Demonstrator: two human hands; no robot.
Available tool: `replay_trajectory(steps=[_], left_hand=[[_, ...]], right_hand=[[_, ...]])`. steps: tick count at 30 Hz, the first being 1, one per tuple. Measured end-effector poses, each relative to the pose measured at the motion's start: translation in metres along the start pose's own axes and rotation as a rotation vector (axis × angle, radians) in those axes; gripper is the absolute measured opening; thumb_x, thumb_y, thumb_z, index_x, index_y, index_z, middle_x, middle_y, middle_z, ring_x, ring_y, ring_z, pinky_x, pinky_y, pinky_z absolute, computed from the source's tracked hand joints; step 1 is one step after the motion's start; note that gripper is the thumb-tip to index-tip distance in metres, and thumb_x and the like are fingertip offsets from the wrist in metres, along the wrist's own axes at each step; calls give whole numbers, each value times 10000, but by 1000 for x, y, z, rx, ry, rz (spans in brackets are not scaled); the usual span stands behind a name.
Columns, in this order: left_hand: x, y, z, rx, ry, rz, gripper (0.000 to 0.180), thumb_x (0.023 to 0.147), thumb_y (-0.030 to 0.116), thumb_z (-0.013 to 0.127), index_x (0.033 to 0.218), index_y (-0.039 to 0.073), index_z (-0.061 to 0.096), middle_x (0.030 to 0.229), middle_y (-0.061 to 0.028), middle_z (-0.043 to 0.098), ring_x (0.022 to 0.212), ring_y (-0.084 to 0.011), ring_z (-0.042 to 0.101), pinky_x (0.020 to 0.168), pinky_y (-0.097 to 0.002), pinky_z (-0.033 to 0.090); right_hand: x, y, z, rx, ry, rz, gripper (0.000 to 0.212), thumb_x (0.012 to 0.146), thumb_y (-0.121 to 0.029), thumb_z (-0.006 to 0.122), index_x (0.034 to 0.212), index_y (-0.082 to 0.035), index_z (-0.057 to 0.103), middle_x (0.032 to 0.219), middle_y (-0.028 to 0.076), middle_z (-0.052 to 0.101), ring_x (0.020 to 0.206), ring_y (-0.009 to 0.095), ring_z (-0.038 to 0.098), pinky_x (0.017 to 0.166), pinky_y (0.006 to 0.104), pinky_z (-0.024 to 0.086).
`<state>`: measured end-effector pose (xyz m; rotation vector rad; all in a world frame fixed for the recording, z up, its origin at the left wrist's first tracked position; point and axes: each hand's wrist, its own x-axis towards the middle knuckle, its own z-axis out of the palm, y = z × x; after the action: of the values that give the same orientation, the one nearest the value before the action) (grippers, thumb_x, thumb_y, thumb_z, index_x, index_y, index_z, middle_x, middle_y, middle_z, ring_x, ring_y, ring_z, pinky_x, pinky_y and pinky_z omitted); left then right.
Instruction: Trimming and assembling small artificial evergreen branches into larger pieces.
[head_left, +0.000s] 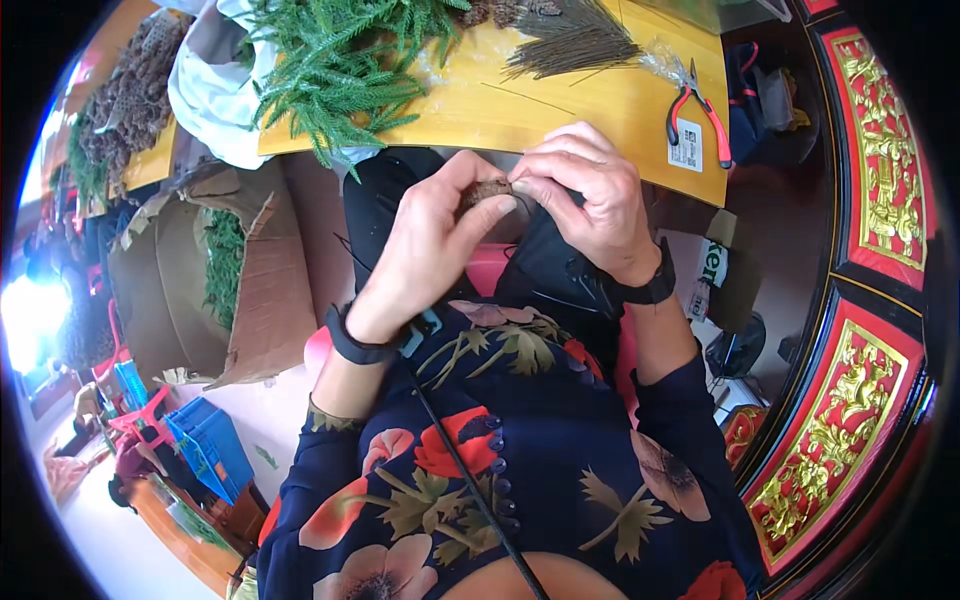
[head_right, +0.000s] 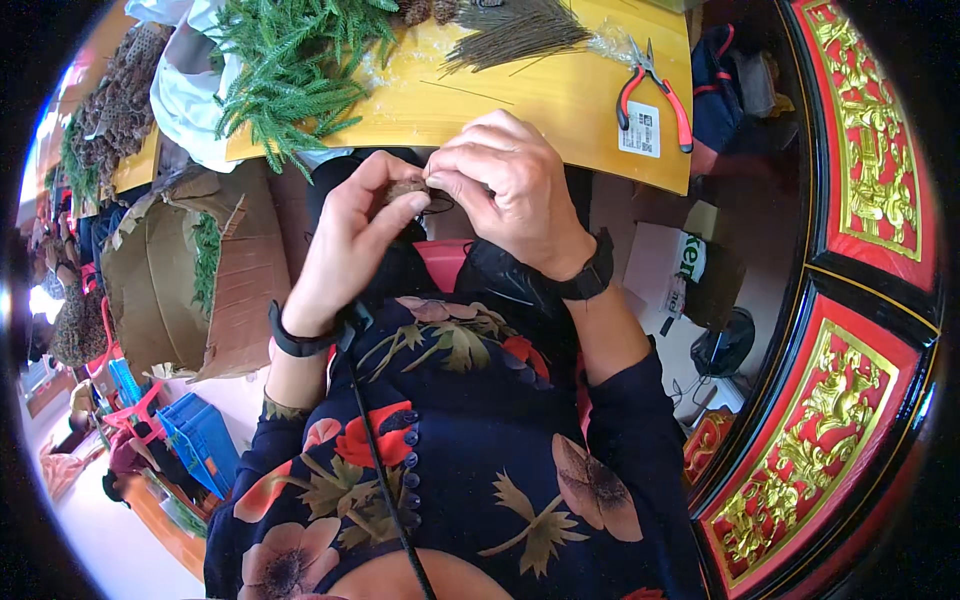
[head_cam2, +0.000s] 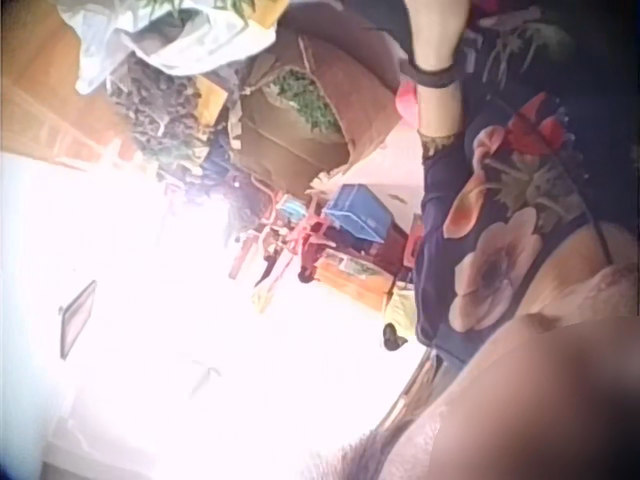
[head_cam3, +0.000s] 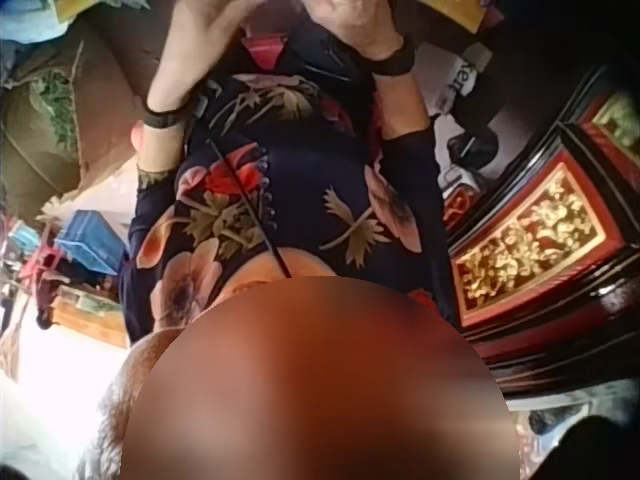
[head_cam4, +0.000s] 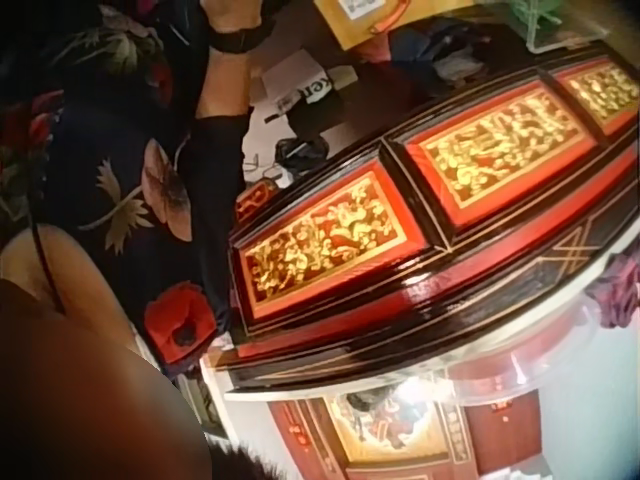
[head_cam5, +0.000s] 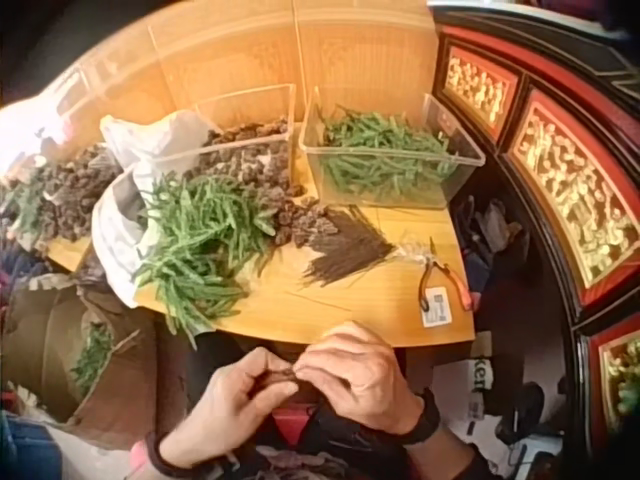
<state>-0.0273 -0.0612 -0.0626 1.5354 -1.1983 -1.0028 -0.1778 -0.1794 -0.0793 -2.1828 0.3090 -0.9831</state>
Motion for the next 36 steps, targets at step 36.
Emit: replay_trajectory(steps=[36], left_hand=[[22,-26,-114,-163,929,91,360,863,192,667,1151,34,520,853,0,539,685,-71,486,614,-210,424]], right_hand=[[-17,-7,37,1203,325,978,142,945,-128,568,1056,-56,618,916,-24,610,666,57,444,578,209,356]])
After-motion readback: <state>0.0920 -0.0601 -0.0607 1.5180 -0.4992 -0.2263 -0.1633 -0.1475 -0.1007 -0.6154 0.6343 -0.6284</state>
